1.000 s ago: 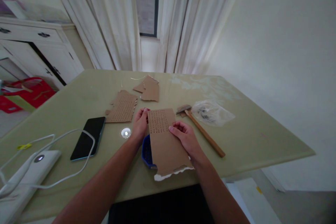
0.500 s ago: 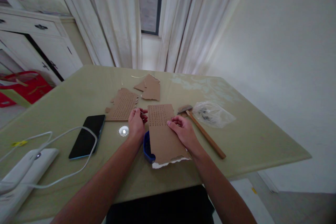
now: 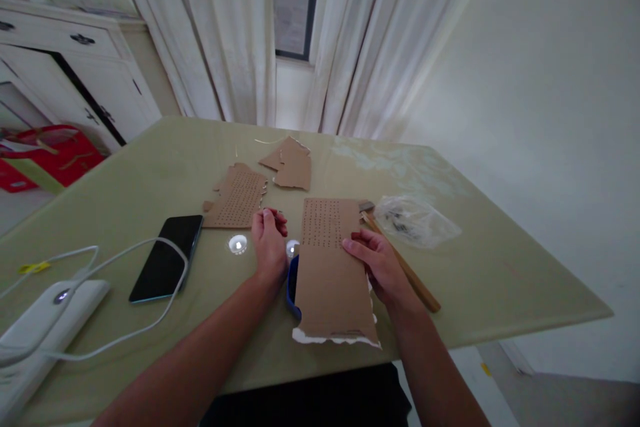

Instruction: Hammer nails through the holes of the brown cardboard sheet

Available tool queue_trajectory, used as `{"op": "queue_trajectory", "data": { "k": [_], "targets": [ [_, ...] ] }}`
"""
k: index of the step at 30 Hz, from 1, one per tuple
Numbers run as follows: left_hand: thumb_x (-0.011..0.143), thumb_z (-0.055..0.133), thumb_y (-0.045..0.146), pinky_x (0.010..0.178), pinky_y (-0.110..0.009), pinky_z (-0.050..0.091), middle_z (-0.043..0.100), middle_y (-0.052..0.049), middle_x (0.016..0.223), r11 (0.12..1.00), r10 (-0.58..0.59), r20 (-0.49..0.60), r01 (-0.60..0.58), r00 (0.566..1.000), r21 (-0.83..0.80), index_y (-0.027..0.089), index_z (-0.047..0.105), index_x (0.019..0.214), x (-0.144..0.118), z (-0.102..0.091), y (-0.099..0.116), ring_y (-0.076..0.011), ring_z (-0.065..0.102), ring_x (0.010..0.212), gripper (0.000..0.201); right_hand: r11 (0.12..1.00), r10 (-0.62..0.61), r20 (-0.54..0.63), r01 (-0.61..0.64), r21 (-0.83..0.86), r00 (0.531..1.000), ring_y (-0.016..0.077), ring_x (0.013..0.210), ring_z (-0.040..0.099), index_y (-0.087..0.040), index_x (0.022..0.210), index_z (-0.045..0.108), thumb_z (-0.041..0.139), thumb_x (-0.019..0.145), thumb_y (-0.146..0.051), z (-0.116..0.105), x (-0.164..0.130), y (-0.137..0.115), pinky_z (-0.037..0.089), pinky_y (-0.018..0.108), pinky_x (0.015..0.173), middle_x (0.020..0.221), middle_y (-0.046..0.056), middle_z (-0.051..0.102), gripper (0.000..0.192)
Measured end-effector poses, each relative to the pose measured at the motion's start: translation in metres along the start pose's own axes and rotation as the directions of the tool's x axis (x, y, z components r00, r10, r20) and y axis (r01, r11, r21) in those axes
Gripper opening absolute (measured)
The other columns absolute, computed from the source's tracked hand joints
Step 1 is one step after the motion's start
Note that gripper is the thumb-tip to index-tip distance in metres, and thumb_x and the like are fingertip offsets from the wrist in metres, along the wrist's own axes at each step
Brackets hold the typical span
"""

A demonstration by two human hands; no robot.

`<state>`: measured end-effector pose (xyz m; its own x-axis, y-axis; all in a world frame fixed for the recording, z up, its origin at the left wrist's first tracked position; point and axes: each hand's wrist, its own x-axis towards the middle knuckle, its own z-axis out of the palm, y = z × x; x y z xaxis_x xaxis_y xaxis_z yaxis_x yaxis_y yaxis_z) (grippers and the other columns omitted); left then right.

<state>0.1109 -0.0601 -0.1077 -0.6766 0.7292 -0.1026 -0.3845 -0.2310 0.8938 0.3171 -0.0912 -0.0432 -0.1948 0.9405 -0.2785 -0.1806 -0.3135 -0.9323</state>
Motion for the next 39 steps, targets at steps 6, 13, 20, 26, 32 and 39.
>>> {"op": "queue_trajectory", "data": {
  "k": [6, 13, 20, 26, 32, 39],
  "targets": [
    [0.103, 0.066, 0.059, 0.055, -0.024, 0.037, 0.059, 0.005, 0.074, 0.999, 0.018, 0.031, -0.019, 0.999, 0.045, 0.024, 0.056, 0.09, 0.0, 0.0, -0.005, -0.0109, 0.048, 0.056, 0.038, 0.999, 0.03, -0.033, -0.028, 0.031, 0.999, 0.0199, 0.06, 0.068, -0.022, 0.084, 0.079, 0.106, 0.059, -0.052, -0.01, -0.003, 0.007, 0.052, 0.032, 0.057, 0.077, 0.004, 0.08, 0.048],
    [0.103, 0.068, 0.06, 0.055, -0.025, 0.038, 0.059, 0.004, 0.075, 0.997, 0.025, 0.064, -0.029, 0.998, 0.068, 0.025, 0.057, 0.091, -0.001, -0.003, -0.005, -0.0115, 0.048, 0.058, 0.039, 0.988, -0.129, -0.08, 0.121, -0.097, 0.988, 0.0156, 0.063, 0.055, -0.023, 0.078, 0.074, 0.102, 0.069, -0.053, -0.003, -0.005, 0.016, 0.04, 0.03, 0.059, 0.072, 0.0, 0.068, 0.042],
    [0.104, 0.068, 0.056, 0.055, -0.024, 0.038, 0.059, 0.004, 0.074, 0.998, 0.021, 0.073, -0.025, 0.997, 0.054, 0.024, 0.059, 0.092, -0.003, -0.002, -0.003, -0.0115, 0.049, 0.058, 0.035, 0.994, -0.108, -0.111, 0.108, -0.013, 0.988, 0.0153, 0.067, 0.056, -0.023, 0.077, 0.069, 0.102, 0.068, -0.05, -0.001, -0.007, 0.016, 0.044, 0.029, 0.063, 0.076, -0.001, 0.065, 0.044],
    [0.104, 0.068, 0.053, 0.055, -0.024, 0.037, 0.059, 0.004, 0.075, 0.999, 0.003, 0.074, -0.005, 0.997, 0.035, 0.024, 0.059, 0.09, -0.002, -0.004, -0.004, -0.0109, 0.048, 0.058, 0.034, 1.0, -0.025, -0.057, 0.025, -0.009, 0.998, 0.0176, 0.07, 0.062, -0.022, 0.079, 0.068, 0.103, 0.065, -0.05, -0.006, -0.004, 0.017, 0.048, 0.03, 0.064, 0.08, 0.001, 0.072, 0.047],
    [0.104, 0.069, 0.049, 0.055, -0.024, 0.036, 0.06, 0.004, 0.075, 0.999, -0.029, 0.091, 0.027, 0.995, 0.021, 0.023, 0.061, 0.092, -0.002, -0.004, -0.004, -0.0101, 0.048, 0.057, 0.03, 0.998, -0.037, -0.045, 0.034, -0.055, 0.998, 0.0185, 0.072, 0.065, -0.022, 0.085, 0.07, 0.1, 0.069, -0.055, -0.006, -0.002, 0.02, 0.048, 0.03, 0.063, 0.084, 0.002, 0.075, 0.048],
    [0.103, 0.07, 0.045, 0.055, -0.023, 0.036, 0.06, 0.005, 0.072, 0.999, -0.034, 0.095, 0.034, 0.995, -0.003, 0.022, 0.062, 0.092, -0.002, -0.002, 0.0, -0.0095, 0.049, 0.056, 0.027, 0.995, -0.101, -0.09, 0.099, -0.026, 0.991, 0.017, 0.073, 0.065, -0.022, 0.087, 0.075, 0.102, 0.068, -0.053, -0.003, 0.0, 0.019, 0.05, 0.03, 0.067, 0.086, 0.0, 0.075, 0.045]
  ]
}}
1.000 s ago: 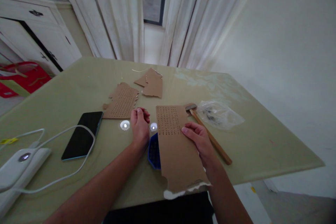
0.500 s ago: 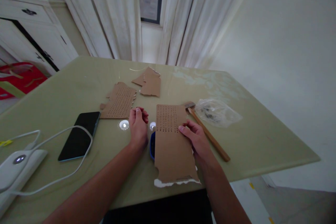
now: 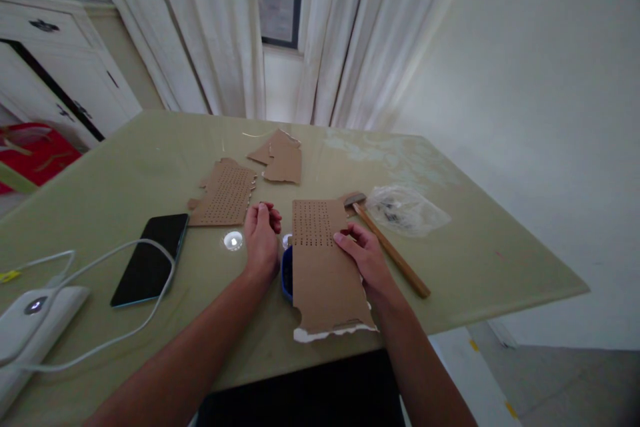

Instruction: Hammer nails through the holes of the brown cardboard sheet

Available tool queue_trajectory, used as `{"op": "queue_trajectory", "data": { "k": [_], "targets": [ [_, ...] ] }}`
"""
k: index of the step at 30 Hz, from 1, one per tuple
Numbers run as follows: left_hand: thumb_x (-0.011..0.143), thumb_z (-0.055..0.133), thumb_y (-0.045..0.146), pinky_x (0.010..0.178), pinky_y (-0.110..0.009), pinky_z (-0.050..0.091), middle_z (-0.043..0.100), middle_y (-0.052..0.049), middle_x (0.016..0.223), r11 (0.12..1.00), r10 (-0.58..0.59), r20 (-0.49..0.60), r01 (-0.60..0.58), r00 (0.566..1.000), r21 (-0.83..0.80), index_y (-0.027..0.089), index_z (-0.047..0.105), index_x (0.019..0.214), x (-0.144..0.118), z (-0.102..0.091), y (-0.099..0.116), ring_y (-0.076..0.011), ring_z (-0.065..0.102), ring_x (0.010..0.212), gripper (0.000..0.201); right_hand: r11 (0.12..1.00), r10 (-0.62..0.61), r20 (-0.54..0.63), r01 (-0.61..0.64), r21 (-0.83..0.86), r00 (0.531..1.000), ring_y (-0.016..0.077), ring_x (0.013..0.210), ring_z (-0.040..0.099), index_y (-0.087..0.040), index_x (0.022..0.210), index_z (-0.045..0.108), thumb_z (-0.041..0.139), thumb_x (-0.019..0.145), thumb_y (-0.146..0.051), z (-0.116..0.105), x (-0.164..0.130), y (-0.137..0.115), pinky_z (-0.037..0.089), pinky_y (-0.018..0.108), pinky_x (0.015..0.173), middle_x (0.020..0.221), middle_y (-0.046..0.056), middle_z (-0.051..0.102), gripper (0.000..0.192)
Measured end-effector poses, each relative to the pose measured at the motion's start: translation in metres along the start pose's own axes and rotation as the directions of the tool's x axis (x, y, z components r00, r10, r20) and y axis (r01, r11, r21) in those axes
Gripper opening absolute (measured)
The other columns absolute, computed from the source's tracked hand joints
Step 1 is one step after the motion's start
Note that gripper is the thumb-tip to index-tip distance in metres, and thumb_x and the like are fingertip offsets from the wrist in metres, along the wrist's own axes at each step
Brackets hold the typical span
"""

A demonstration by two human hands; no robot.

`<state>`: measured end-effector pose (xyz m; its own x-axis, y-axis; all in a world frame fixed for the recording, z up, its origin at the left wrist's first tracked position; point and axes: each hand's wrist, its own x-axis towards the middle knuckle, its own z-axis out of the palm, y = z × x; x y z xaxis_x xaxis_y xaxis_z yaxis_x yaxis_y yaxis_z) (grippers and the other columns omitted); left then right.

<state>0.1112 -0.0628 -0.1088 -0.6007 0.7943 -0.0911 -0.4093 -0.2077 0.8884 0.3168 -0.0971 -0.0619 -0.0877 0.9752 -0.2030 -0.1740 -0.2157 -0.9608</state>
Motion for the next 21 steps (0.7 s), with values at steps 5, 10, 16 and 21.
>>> {"op": "queue_trajectory", "data": {
  "k": [5, 10, 16, 21],
  "targets": [
    [0.101, 0.071, 0.044, 0.054, -0.022, 0.036, 0.06, 0.005, 0.071, 1.0, -0.001, -0.006, 0.001, 1.0, -0.016, 0.022, 0.063, 0.091, 0.001, -0.001, 0.003, -0.009, 0.049, 0.055, 0.026, 0.999, 0.03, 0.021, -0.03, -0.019, 0.999, 0.0137, 0.063, 0.053, -0.02, 0.079, 0.073, 0.096, 0.072, -0.066, -0.001, 0.004, 0.003, 0.04, 0.028, 0.06, 0.071, -0.002, 0.065, 0.052],
    [0.1, 0.073, 0.044, 0.053, -0.022, 0.035, 0.06, 0.006, 0.069, 0.999, -0.007, -0.015, 0.007, 1.0, -0.037, 0.021, 0.063, 0.09, 0.002, 0.001, 0.007, -0.0083, 0.049, 0.054, 0.026, 1.0, 0.02, -0.009, -0.02, -0.006, 1.0, 0.0135, 0.06, 0.051, -0.019, 0.082, 0.074, 0.091, 0.075, -0.074, -0.004, 0.01, 0.01, 0.035, 0.028, 0.056, 0.072, -0.001, 0.065, 0.057],
    [0.099, 0.072, 0.041, 0.052, -0.021, 0.033, 0.058, 0.006, 0.067, 0.998, -0.032, -0.034, 0.03, 0.999, -0.054, 0.021, 0.063, 0.088, 0.003, 0.002, 0.011, -0.0076, 0.047, 0.052, 0.024, 0.996, 0.051, 0.054, -0.054, 0.075, 0.997, 0.0127, 0.06, 0.055, -0.02, 0.078, 0.073, 0.101, 0.065, -0.061, -0.004, 0.008, 0.008, 0.04, 0.027, 0.057, 0.067, -0.003, 0.064, 0.051],
    [0.097, 0.076, 0.044, 0.052, -0.021, 0.032, 0.057, 0.007, 0.065, 0.997, -0.06, -0.045, 0.057, 0.997, -0.055, 0.021, 0.061, 0.086, 0.005, 0.004, 0.012, -0.0074, 0.046, 0.05, 0.03, 0.98, 0.124, 0.136, -0.143, 0.136, 0.983, 0.0169, 0.07, 0.07, -0.02, 0.088, 0.082, 0.107, 0.058, -0.047, -0.002, 0.002, 0.004, 0.052, 0.029, 0.066, 0.084, 0.002, 0.081, 0.047]
  ]
}}
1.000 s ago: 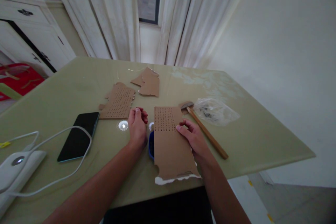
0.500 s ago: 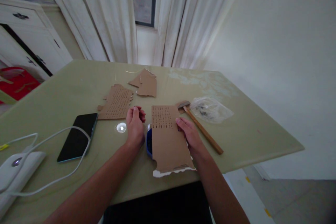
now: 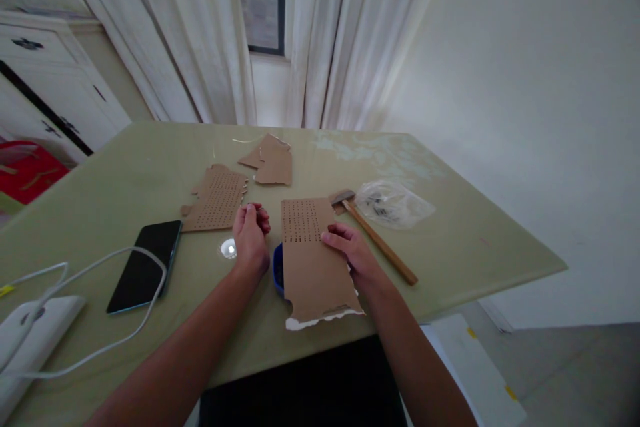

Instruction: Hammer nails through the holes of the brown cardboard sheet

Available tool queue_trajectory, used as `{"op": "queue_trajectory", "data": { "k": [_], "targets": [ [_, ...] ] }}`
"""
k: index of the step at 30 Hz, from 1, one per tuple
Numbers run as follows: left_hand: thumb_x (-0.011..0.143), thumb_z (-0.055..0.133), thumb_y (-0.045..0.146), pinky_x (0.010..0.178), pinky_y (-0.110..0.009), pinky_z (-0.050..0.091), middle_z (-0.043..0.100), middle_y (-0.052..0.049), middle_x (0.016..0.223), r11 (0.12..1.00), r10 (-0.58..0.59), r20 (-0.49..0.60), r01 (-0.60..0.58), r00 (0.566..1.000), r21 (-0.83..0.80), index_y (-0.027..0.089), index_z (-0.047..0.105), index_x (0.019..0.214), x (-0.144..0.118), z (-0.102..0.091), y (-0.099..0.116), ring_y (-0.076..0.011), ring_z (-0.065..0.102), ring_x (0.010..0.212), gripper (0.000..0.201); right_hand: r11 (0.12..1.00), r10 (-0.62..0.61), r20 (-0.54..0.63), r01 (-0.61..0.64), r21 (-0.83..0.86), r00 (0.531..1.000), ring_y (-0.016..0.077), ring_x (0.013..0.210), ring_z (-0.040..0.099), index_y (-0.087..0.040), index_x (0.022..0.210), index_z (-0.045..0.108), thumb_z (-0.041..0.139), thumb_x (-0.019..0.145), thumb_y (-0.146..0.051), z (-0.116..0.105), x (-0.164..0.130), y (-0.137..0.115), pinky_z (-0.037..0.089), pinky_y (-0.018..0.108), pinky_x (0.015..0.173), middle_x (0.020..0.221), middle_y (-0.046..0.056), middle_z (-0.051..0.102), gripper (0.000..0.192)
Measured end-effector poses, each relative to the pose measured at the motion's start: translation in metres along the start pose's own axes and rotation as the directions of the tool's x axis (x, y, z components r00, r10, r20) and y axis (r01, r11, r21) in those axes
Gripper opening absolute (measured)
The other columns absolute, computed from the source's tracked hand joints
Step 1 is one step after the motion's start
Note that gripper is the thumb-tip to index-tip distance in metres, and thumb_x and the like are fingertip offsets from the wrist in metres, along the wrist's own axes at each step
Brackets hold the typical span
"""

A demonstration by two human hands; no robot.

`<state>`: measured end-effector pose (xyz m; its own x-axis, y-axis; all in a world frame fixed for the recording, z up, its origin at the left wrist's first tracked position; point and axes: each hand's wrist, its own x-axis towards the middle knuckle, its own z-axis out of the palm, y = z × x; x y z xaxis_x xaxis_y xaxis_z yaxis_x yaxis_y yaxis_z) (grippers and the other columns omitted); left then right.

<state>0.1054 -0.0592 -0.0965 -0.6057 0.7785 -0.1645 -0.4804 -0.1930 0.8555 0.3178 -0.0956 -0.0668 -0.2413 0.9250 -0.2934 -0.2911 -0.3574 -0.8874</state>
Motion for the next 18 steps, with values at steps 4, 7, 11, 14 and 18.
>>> {"op": "queue_trajectory", "data": {
  "k": [4, 7, 11, 14, 18],
  "targets": [
    [0.095, 0.079, 0.044, 0.051, -0.02, 0.032, 0.057, 0.007, 0.065, 1.0, -0.026, -0.009, 0.026, 1.0, -0.002, 0.021, 0.062, 0.085, -0.001, 0.002, 0.003, -0.0064, 0.046, 0.049, 0.031, 0.995, -0.075, -0.022, 0.076, 0.069, 0.997, 0.0183, 0.072, 0.074, -0.022, 0.087, 0.083, 0.107, 0.056, -0.044, 0.002, 0.0, -0.002, 0.057, 0.031, 0.07, 0.088, 0.003, 0.084, 0.045],
    [0.096, 0.076, 0.039, 0.051, -0.02, 0.031, 0.057, 0.007, 0.064, 0.999, -0.044, -0.02, 0.044, 0.999, -0.003, 0.02, 0.062, 0.084, -0.003, 0.003, 0.007, -0.0064, 0.045, 0.049, 0.026, 0.975, -0.195, -0.045, 0.199, 0.102, 0.98, 0.0209, 0.076, 0.077, -0.025, 0.095, 0.084, 0.104, 0.062, -0.046, 0.004, -0.003, -0.004, 0.062, 0.034, 0.075, 0.095, 0.003, 0.087, 0.045],
    [0.096, 0.074, 0.034, 0.051, -0.02, 0.032, 0.057, 0.007, 0.062, 0.998, -0.062, -0.037, 0.063, 0.997, 0.002, 0.02, 0.062, 0.084, -0.005, 0.005, 0.01, -0.007, 0.044, 0.048, 0.023, 0.95, -0.29, -0.062, 0.295, 0.106, 0.955, 0.0209, 0.075, 0.078, -0.027, 0.102, 0.083, 0.102, 0.069, -0.046, 0.006, -0.008, -0.003, 0.064, 0.035, 0.075, 0.097, 0.003, 0.088, 0.043],
    [0.095, 0.075, 0.034, 0.051, -0.02, 0.031, 0.056, 0.007, 0.062, 0.997, -0.074, -0.037, 0.074, 0.997, 0.01, 0.02, 0.061, 0.083, -0.005, 0.005, 0.011, -0.0068, 0.044, 0.048, 0.023, 0.946, -0.295, -0.108, 0.306, 0.109, 0.949, 0.0186, 0.069, 0.075, -0.025, 0.089, 0.081, 0.104, 0.065, -0.048, 0.004, -0.01, -0.001, 0.061, 0.031, 0.067, 0.088, 0.002, 0.086, 0.041],
    [0.093, 0.079, 0.037, 0.05, -0.02, 0.032, 0.057, 0.007, 0.063, 0.997, -0.078, -0.03, 0.079, 0.996, 0.02, 0.02, 0.061, 0.083, -0.005, 0.004, 0.011, -0.006, 0.044, 0.047, 0.026, 0.94, -0.301, -0.166, 0.321, 0.112, 0.939, 0.0176, 0.064, 0.069, -0.025, 0.082, 0.076, 0.106, 0.059, -0.049, 0.001, -0.011, 0.001, 0.054, 0.029, 0.059, 0.079, 0.0, 0.081, 0.044]
  ]
}}
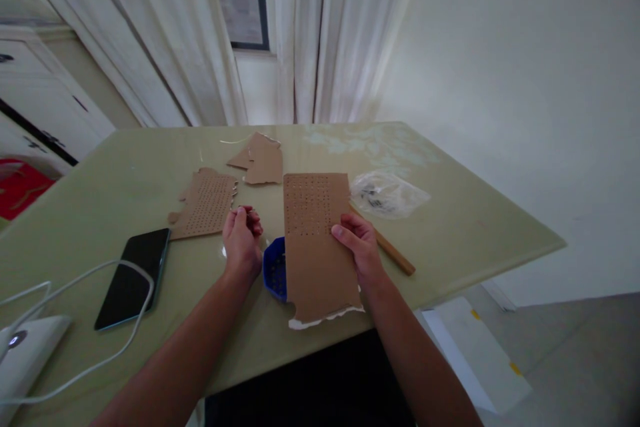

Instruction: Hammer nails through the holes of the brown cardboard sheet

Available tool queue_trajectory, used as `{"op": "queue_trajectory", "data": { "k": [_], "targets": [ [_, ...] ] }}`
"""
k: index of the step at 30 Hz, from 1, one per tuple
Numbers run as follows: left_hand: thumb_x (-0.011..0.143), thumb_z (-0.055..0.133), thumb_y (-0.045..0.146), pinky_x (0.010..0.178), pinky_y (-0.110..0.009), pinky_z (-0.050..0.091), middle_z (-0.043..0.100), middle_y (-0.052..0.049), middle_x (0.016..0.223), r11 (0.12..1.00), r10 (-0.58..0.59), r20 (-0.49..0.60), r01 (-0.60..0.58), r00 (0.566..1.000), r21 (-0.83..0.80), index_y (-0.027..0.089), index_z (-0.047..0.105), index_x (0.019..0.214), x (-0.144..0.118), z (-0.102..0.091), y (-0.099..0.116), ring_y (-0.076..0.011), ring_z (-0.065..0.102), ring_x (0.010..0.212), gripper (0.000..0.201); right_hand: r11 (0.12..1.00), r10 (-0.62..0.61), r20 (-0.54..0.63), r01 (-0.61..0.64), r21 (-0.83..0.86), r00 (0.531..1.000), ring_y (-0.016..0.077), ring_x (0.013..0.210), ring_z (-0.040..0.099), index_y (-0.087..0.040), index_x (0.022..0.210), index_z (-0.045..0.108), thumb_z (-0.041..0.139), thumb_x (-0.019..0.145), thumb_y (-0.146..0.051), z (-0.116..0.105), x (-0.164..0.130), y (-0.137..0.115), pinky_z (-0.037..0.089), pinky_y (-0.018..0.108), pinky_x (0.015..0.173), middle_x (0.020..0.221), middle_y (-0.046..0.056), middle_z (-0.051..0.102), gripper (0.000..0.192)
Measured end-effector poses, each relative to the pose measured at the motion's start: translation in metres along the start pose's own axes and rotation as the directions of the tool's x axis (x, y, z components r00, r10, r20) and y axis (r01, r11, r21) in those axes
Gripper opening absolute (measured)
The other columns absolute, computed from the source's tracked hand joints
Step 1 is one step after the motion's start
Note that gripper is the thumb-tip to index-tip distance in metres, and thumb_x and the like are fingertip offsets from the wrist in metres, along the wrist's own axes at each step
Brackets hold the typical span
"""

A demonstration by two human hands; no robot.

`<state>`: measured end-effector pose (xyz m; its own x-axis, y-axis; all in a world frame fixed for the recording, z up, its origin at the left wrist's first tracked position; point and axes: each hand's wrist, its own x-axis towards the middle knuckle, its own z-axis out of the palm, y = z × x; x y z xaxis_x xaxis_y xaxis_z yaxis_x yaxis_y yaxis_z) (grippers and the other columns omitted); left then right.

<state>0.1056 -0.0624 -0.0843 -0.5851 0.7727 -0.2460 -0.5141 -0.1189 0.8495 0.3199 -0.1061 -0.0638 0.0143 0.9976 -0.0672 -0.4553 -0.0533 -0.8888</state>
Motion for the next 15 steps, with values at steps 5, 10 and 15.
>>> {"op": "queue_trajectory", "data": {
  "k": [5, 10, 15],
  "targets": [
    [0.089, 0.084, 0.042, 0.049, -0.019, 0.032, 0.057, 0.007, 0.062, 1.0, 0.013, 0.015, -0.013, 1.0, 0.015, 0.02, 0.062, 0.083, 0.0, -0.0013, -0.0006, -0.006, 0.044, 0.047, 0.031, 0.998, 0.002, -0.041, -0.005, -0.059, 0.999, 0.0208, 0.07, 0.069, -0.028, 0.085, 0.076, 0.102, 0.061, -0.046, -0.0015, -0.0046, -0.0026, 0.054, 0.034, 0.066, 0.083, 0.001, 0.079, 0.04],
    [0.085, 0.087, 0.046, 0.048, -0.019, 0.033, 0.057, 0.007, 0.063, 0.999, 0.026, 0.026, -0.026, 0.999, 0.022, 0.02, 0.063, 0.083, 0.0021, -0.003, -0.0028, -0.0058, 0.045, 0.047, 0.036, 0.998, 0.014, -0.057, -0.017, -0.06, 0.998, 0.0218, 0.073, 0.07, -0.029, 0.088, 0.076, 0.101, 0.061, -0.048, -0.001, -0.0084, -0.0051, 0.055, 0.036, 0.069, 0.086, 0.001, 0.08, 0.041],
    [0.086, 0.087, 0.047, 0.049, -0.019, 0.034, 0.057, 0.007, 0.064, 0.999, 0.023, 0.026, -0.024, 0.999, 0.027, 0.02, 0.063, 0.083, 0.0033, -0.0045, -0.0039, -0.0058, 0.045, 0.049, 0.036, 0.996, 0.065, -0.048, -0.068, -0.066, 0.997, 0.0175, 0.066, 0.066, -0.026, 0.083, 0.077, 0.103, 0.061, -0.049, 0.0008, -0.0032, -0.007, 0.052, 0.032, 0.065, 0.08, 0.0, 0.079, 0.042]
  ]
}}
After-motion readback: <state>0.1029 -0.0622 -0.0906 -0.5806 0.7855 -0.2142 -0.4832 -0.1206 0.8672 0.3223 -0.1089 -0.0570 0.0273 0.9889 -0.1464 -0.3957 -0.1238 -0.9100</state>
